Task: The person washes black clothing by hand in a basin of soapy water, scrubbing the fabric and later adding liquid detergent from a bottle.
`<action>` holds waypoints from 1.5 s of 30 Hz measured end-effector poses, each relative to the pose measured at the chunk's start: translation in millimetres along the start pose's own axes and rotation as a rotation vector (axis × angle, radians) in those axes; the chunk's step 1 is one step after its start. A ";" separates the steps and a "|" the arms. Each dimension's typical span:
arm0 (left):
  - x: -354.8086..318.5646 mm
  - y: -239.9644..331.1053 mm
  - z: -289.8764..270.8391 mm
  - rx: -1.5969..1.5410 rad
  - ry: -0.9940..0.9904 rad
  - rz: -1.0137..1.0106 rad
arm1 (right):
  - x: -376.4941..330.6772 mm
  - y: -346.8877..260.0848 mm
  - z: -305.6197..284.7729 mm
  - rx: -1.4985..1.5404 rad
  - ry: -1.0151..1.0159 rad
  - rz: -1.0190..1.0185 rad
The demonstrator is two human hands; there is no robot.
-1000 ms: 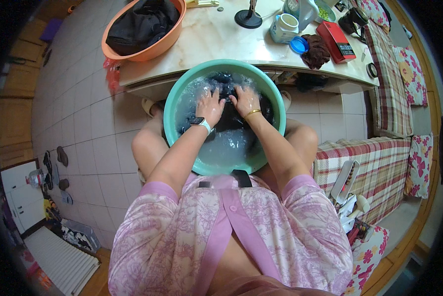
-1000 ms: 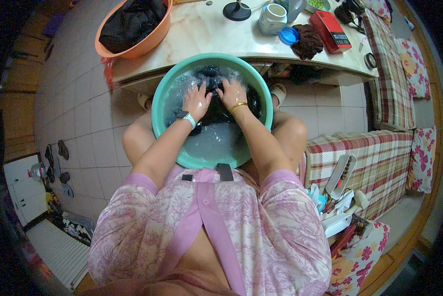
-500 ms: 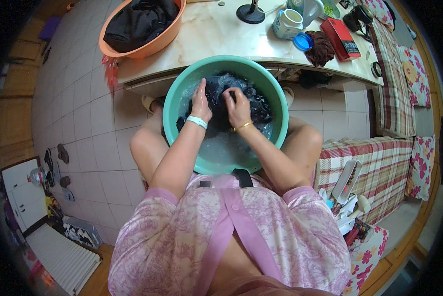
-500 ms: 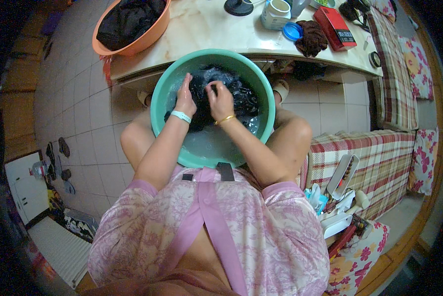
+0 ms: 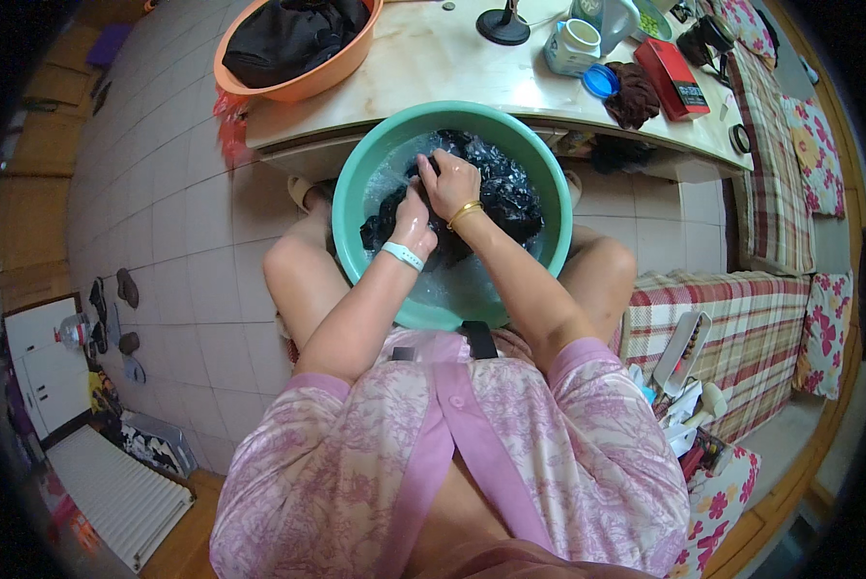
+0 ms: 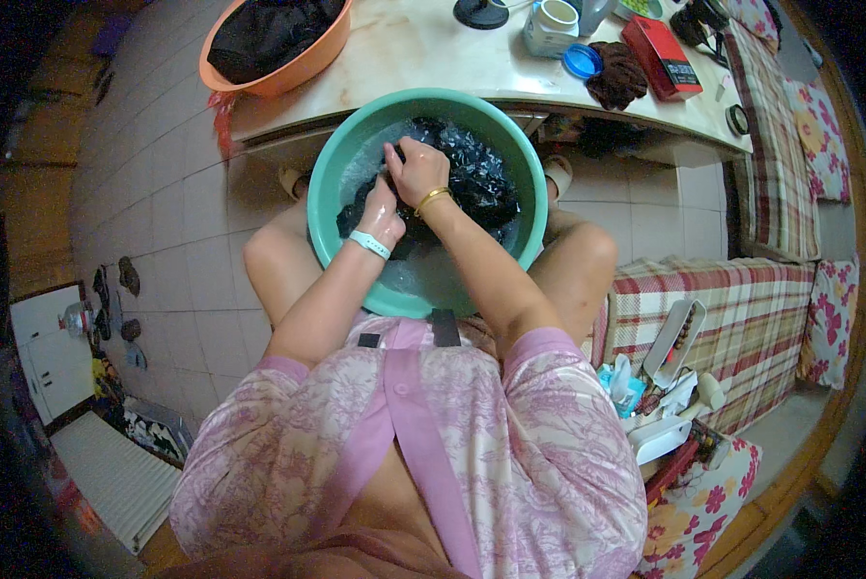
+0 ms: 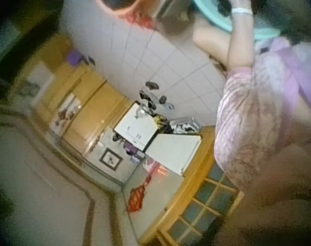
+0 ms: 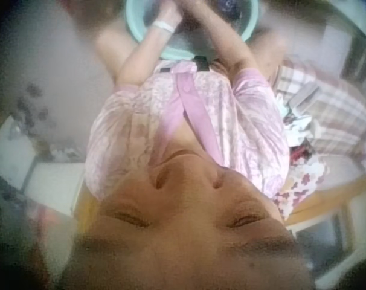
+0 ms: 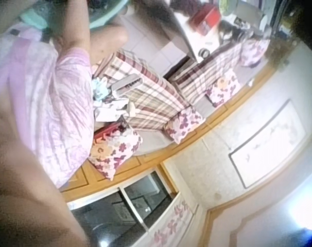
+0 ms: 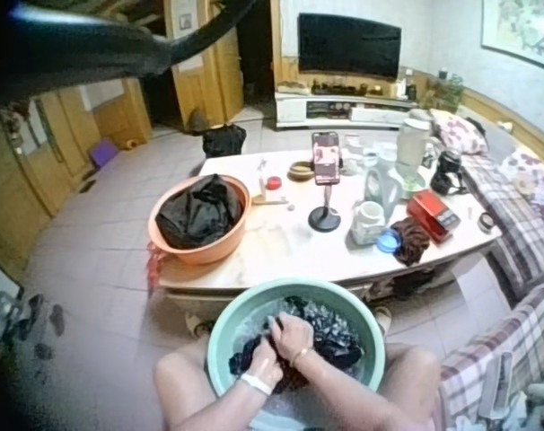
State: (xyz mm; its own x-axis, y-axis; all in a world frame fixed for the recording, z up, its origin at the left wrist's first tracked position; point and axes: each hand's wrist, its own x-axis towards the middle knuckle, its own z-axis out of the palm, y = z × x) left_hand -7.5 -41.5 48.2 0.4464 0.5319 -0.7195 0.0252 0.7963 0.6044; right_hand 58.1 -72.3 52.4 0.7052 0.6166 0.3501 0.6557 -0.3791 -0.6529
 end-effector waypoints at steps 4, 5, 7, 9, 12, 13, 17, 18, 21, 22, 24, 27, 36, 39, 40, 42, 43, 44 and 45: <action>29.0 -7.7 -20.7 -0.238 -0.249 -0.040 | -13.9 -13.9 5.5 0.050 0.084 0.092; 50.7 -18.0 -43.2 -0.340 -0.504 -0.059 | -25.0 -24.0 4.5 0.089 0.048 0.049; 54.2 -19.8 -47.9 -0.287 -0.476 -0.121 | -46.2 -31.2 -0.1 0.135 0.046 -0.062; 96.3 -39.4 -78.5 -0.421 -1.032 -0.101 | -41.2 -36.7 -2.5 0.177 0.057 -0.163; 18.6 -21.0 -4.2 0.026 0.011 0.153 | 0.2 -3.5 -3.7 0.058 0.027 0.130; -3.5 -4.0 5.9 0.136 0.085 0.047 | 11.4 4.2 -3.1 -0.006 0.090 0.199; 14.6 -6.1 -4.9 -0.100 -0.192 0.008 | -9.4 -9.4 -1.8 0.095 0.091 0.222; 37.5 -11.8 -27.4 -0.283 -0.550 -0.090 | -22.6 -20.8 0.5 0.131 0.063 0.163; 64.8 -37.3 -44.3 -0.571 -1.108 -0.091 | -40.9 -32.0 2.8 0.280 0.134 0.020; 49.5 -31.1 -34.9 -0.452 -0.879 -0.015 | -26.5 -30.6 -10.9 0.101 0.020 -0.014; 10.0 -13.7 1.5 -0.098 -0.197 0.010 | -6.1 -7.6 -5.2 0.082 0.047 0.154; 8.3 -5.9 2.1 -0.028 -0.257 -0.005 | -2.2 -4.2 -1.9 0.014 0.083 0.167; -10.7 5.0 3.9 0.194 -0.004 0.069 | 3.4 1.3 -13.4 -0.032 0.037 0.201; 0.6 18.9 -4.0 0.345 0.024 0.394 | 17.6 39.4 -17.8 -0.189 -0.012 0.342; 7.6 27.1 -8.3 0.415 0.012 0.480 | 19.7 45.8 -26.3 -0.184 -0.027 0.380; 29.1 23.3 -20.0 0.710 0.019 0.832 | 9.3 58.0 -35.0 -0.153 0.002 0.185; 28.7 19.6 -20.9 0.938 0.020 0.984 | 0.6 64.5 -37.1 -0.138 0.015 0.093; 28.1 15.9 -21.7 1.168 0.020 1.133 | -5.3 70.7 -37.8 -0.138 -0.047 0.013; 30.6 11.4 -24.7 1.333 0.009 1.158 | -11.6 68.8 -38.6 -0.201 -0.082 0.009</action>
State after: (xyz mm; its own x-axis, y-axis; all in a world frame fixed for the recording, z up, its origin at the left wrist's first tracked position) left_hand -15.7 -9.0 24.6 0.7577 0.6061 0.2421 0.3761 -0.7086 0.5971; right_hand 105.5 -132.1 29.4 0.6924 0.6636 0.2834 0.6957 -0.5098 -0.5060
